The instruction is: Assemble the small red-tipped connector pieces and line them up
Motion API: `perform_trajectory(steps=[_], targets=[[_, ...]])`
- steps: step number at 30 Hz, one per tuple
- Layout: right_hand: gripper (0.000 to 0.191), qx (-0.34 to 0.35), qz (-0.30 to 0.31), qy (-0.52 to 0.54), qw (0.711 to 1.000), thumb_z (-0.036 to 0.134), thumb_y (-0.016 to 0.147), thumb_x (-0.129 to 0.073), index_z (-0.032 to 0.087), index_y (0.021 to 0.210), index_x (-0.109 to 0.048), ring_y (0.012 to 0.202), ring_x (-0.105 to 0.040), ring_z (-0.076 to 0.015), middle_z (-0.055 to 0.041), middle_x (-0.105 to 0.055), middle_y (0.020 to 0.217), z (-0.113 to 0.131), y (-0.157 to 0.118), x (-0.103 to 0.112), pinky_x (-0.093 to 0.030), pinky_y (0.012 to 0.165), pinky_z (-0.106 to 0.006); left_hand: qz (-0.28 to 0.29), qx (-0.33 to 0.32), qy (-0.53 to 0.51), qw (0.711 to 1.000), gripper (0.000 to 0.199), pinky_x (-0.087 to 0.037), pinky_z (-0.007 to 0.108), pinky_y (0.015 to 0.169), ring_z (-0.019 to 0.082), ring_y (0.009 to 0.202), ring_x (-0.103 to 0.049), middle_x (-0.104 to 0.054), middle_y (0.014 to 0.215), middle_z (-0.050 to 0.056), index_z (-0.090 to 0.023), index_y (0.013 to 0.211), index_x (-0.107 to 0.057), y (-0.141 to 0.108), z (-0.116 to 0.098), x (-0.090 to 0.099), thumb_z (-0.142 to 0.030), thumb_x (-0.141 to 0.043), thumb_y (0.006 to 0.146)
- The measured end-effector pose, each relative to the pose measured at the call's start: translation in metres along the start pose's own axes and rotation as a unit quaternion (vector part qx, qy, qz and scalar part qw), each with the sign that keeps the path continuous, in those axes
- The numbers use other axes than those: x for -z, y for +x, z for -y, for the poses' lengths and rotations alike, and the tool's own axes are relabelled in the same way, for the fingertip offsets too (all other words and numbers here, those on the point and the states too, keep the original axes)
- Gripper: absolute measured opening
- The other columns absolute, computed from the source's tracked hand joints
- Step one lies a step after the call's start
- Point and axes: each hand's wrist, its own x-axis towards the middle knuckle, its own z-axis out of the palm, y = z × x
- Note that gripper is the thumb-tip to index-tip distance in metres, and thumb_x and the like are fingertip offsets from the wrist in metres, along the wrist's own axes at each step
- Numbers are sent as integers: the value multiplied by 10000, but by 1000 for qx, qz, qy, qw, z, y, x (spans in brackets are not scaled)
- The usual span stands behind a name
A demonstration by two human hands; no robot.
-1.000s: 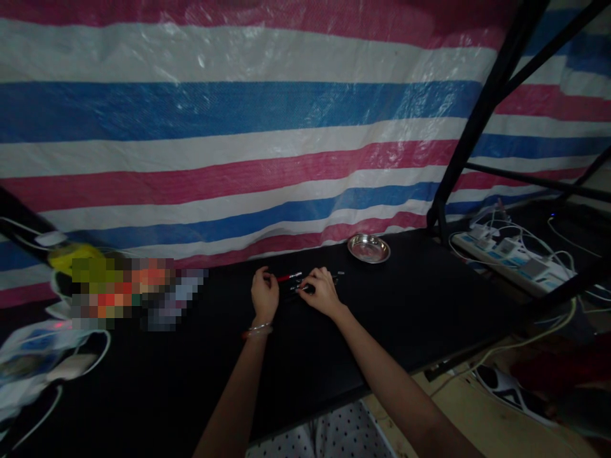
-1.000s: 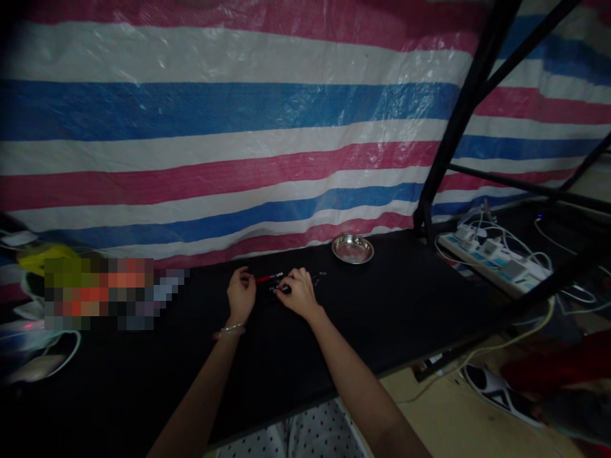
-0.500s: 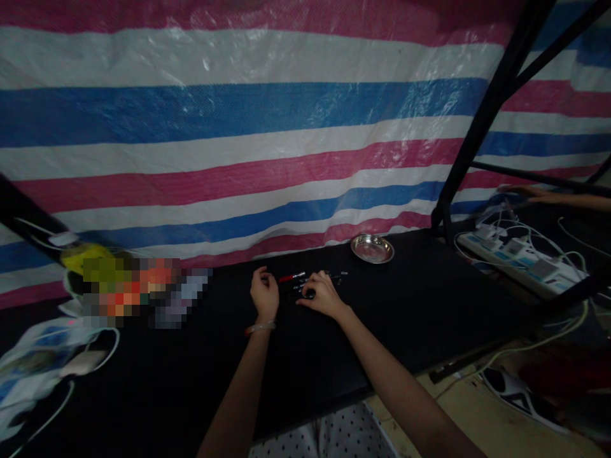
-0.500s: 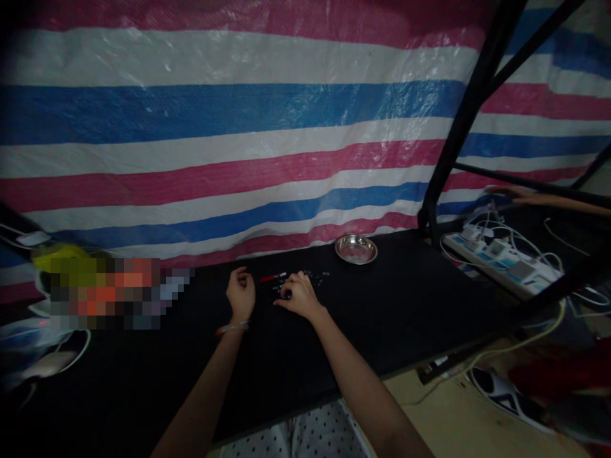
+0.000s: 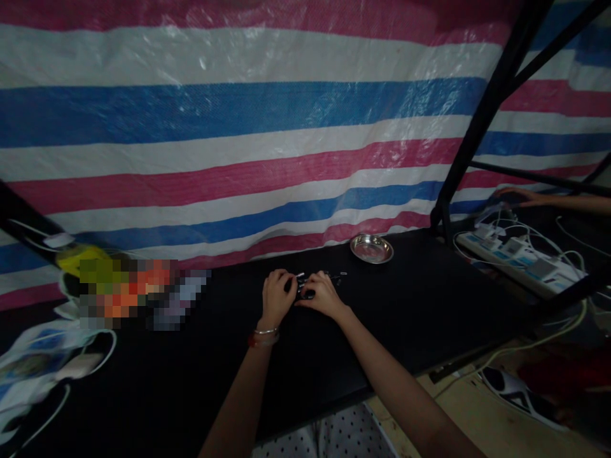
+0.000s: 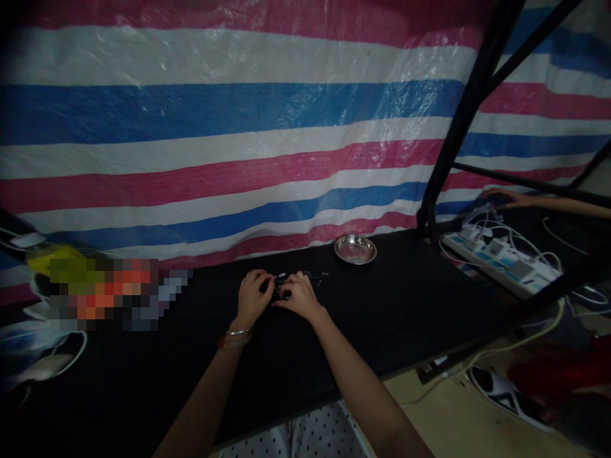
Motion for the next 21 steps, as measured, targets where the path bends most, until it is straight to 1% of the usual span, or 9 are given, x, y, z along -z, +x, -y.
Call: perform_trajectory(steps=[3, 5, 6, 9, 12, 14, 16, 18, 21], targets=[[288, -26, -31, -6, 999, 500, 697, -695, 226, 784, -677, 885, -469, -178, -15, -577, 851, -1, 0, 6, -320, 792, -284, 3, 16, -10, 1000, 159, -422, 352, 803, 214, 891, -547, -604, 921, 65, -213, 819, -639, 1, 4, 0, -245, -483, 819], [225, -83, -76, -26, 993, 433, 797, -610, 218, 838, -667, 885, -477, -181, -27, -579, 858, -5, 0, 13, -322, 787, -286, -1, 20, -12, 1000, 161, -419, 350, 805, 213, 892, -546, -603, 920, 63, -213, 829, -638, 1, 4, 0, -247, -481, 823], [186, -127, -99, -42, 986, 371, 833, -566, 214, 863, -660, 886, -481, -184, -35, -583, 871, -8, 1, 16, -323, 780, -290, -3, 19, -10, 1000, 160, -417, 350, 805, 213, 893, -545, -602, 921, 62, -213, 834, -639, 1, 4, 0, -251, -483, 825], [172, -282, -147, -91, 944, 226, 824, -512, 187, 925, -646, 907, -496, -216, -81, -591, 932, -22, 1, 25, -326, 753, -309, 8, -2, 1, 1000, 170, -413, 354, 807, 214, 902, -543, -607, 948, 67, -212, 866, -642, 0, -5, 1, -265, -484, 838], [208, -375, -159, -100, 908, 271, 829, -491, 169, 896, -659, 910, -522, -253, -122, -605, 934, -34, 1, 26, -329, 734, -332, 57, -64, 1, 996, 194, -406, 365, 831, 223, 964, -533, -612, 1012, 71, -228, 959, -638, -3, -24, -2, -284, -490, 848], [264, -396, -158, -98, 899, 317, 854, -457, 163, 876, -670, 903, -540, -261, -137, -616, 927, -38, 1, 24, -330, 734, -343, 95, -116, -8, 989, 218, -379, 391, 895, 228, 1024, -515, -610, 1067, 70, -244, 1022, -626, -8, -39, -8, -279, -501, 847], [299, -398, -156, -101, 899, 331, 869, -433, 155, 883, -674, 905, -552, -263, -147, -624, 934, -39, 1, 21, -331, 743, -349, 126, -157, -24, 979, 290, -336, 427, 960, 239, 1108, -479, -587, 1155, 69, -258, 1124, -581, -15, -53, -15, -268, -514, 842], [293, -392, -155, -108, 900, 327, 865, -440, 155, 876, -677, 907, -557, -264, -149, -631, 928, -39, 1, 18, -331, 746, -351, 144, -170, -29, 974, 325, -336, 430, 962, 241, 1138, -465, -575, 1195, 70, -257, 1162, -553, -20, -61, -22, -242, -518, 839], [244, -376, -162, -116, 905, 339, 822, -503, 170, 799, -678, 884, -558, -263, -133, -639, 878, -40, 0, 15, -333, 737, -350, 153, -169, -25, 973, 286, -335, 438, 953, 242, 1166, -450, -576, 1211, 63, -257, 1118, -574, -23, -64, -28, -198, -488, 852]])
